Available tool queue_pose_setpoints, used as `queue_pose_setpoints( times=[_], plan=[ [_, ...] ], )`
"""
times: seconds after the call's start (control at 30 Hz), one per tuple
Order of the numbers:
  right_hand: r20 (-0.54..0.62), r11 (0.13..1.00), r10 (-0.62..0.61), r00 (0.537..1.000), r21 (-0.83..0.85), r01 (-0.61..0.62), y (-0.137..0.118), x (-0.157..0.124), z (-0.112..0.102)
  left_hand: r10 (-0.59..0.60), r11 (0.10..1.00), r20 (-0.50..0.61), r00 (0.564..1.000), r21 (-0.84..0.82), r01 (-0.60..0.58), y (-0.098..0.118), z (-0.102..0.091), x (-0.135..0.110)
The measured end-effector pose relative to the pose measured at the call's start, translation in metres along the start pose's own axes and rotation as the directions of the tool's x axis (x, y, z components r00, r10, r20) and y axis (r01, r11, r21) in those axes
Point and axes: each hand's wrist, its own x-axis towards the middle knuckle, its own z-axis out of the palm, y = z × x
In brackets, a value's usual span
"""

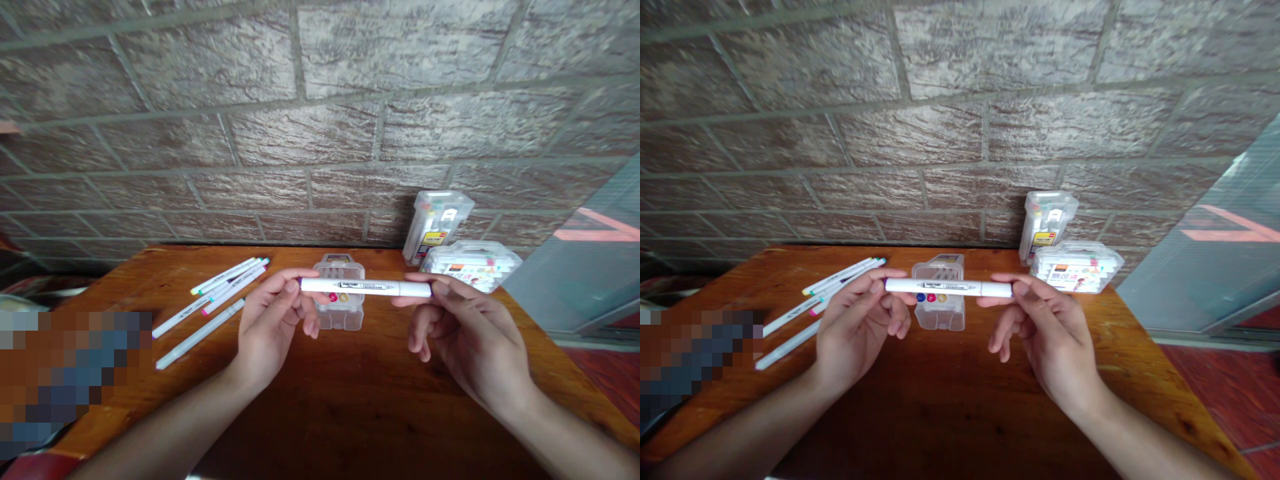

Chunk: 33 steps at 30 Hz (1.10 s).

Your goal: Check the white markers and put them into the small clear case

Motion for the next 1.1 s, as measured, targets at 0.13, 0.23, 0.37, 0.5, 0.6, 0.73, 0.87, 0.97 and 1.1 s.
queue_pose_setpoints(
  times=[0.13,0.23,0.37,0.5,0.6,0.73,0.87,0.97,1.1],
  plan=[
    [0.003,1.0,0.001,1.0,-0.008,-0.001,0.0,0.001,-0.001,0.004,1.0,0.004,1.0,-0.003,-0.004,0.0,0.0,0.0],
    [0.011,1.0,0.008,1.0,0.007,-0.008,0.0,0.001,-0.001,0.004,1.0,0.004,1.0,-0.009,-0.004,0.0,0.0,0.001],
    [0.015,1.0,0.014,1.0,0.009,-0.014,0.0,0.001,-0.001,0.005,1.0,0.004,1.0,-0.018,-0.005,0.001,0.0,0.001],
    [0.012,1.0,0.013,1.0,0.002,-0.013,0.0,0.0,-0.001,0.011,1.0,0.012,1.0,-0.025,-0.01,0.001,0.001,0.001],
    [0.008,1.0,0.019,1.0,-0.001,-0.019,0.001,0.001,-0.001,0.012,1.0,0.003,1.0,-0.017,-0.012,0.001,0.001,0.001],
    [0.02,1.0,0.002,1.0,-0.018,-0.002,0.002,0.001,-0.002,0.013,1.0,-0.01,1.0,-0.01,-0.013,0.001,0.002,0.001],
    [0.04,0.985,-0.075,0.996,-0.154,0.081,0.005,0.002,-0.004,0.022,1.0,-0.018,1.0,0.002,-0.022,0.001,0.002,0.0],
    [0.062,0.923,-0.166,0.984,-0.341,0.177,0.009,0.002,-0.007,0.049,0.999,-0.009,0.999,0.021,-0.049,0.0,0.002,-0.001],
    [0.163,0.697,-0.358,0.919,-0.609,0.379,0.014,0.004,-0.013,0.09,0.994,0.02,0.996,0.065,-0.091,0.0,0.003,-0.003]
  ],
)
